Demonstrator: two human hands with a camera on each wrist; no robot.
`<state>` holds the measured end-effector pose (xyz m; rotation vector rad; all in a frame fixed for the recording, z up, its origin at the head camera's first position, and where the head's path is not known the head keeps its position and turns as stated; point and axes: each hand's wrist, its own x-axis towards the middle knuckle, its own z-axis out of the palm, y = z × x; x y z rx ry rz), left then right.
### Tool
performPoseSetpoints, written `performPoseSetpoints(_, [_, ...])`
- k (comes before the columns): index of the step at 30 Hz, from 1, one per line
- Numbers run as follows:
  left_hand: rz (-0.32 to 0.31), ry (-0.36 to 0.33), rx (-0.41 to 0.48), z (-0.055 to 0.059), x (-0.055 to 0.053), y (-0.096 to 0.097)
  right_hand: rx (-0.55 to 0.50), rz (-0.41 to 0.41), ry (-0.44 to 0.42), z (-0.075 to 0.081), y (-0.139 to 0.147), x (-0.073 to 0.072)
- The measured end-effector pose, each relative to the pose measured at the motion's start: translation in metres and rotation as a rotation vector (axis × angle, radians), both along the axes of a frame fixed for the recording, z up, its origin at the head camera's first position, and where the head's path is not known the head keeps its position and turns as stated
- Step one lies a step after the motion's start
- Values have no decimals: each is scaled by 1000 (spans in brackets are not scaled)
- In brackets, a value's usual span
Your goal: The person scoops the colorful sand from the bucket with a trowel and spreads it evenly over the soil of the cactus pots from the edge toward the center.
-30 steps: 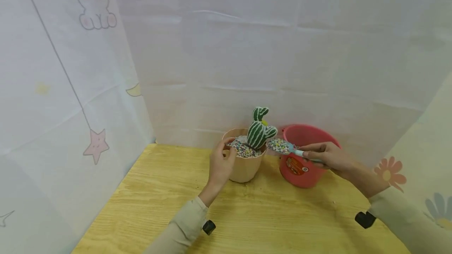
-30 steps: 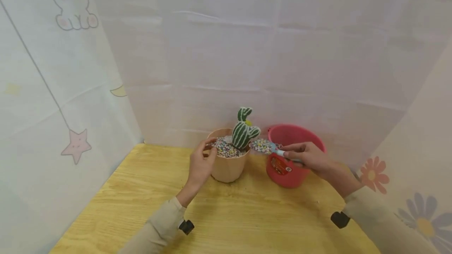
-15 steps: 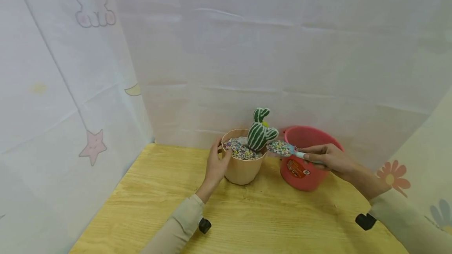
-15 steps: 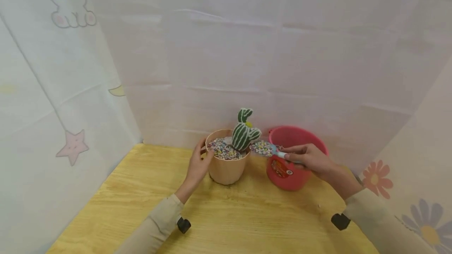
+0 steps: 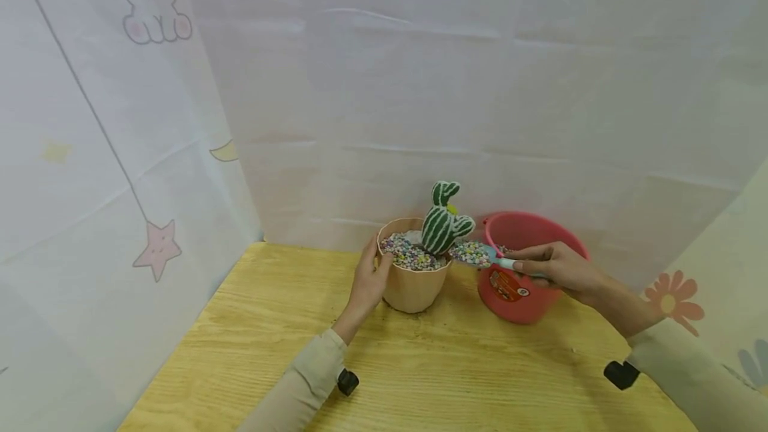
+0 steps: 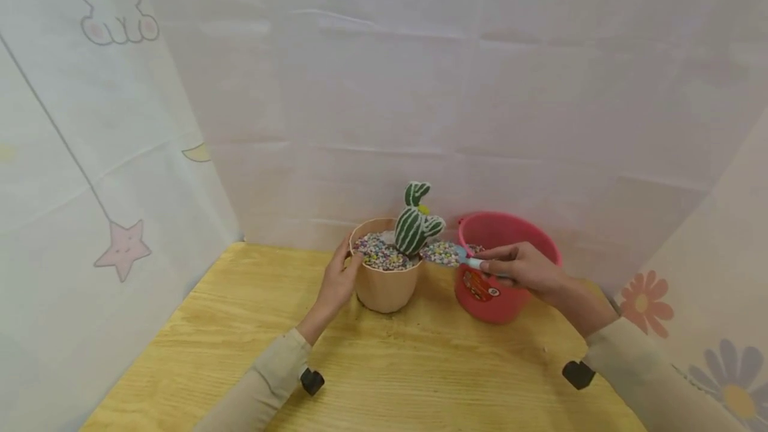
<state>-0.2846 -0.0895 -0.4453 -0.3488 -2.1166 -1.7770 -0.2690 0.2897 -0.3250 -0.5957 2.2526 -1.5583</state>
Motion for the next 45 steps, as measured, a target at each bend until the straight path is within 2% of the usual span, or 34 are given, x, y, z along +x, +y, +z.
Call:
performPoseSetpoints(8, [14, -27, -12, 2, 0, 4, 46, -43, -5, 1, -3, -3])
performPoseSetpoints(18, [0, -24, 3, 2, 1, 12, 85, -12, 13, 6, -8, -5])
performPoseSetpoints(31, [11, -17, 7, 2, 1, 20, 134, -53, -2, 12, -13, -4])
performPoseSetpoints(39, [18, -24, 2, 1, -1, 22, 214, -37, -19, 27, -17, -8])
performPoseSetpoints(45, [22, -13, 13, -1, -2, 23, 219, -38, -82, 38, -21, -14])
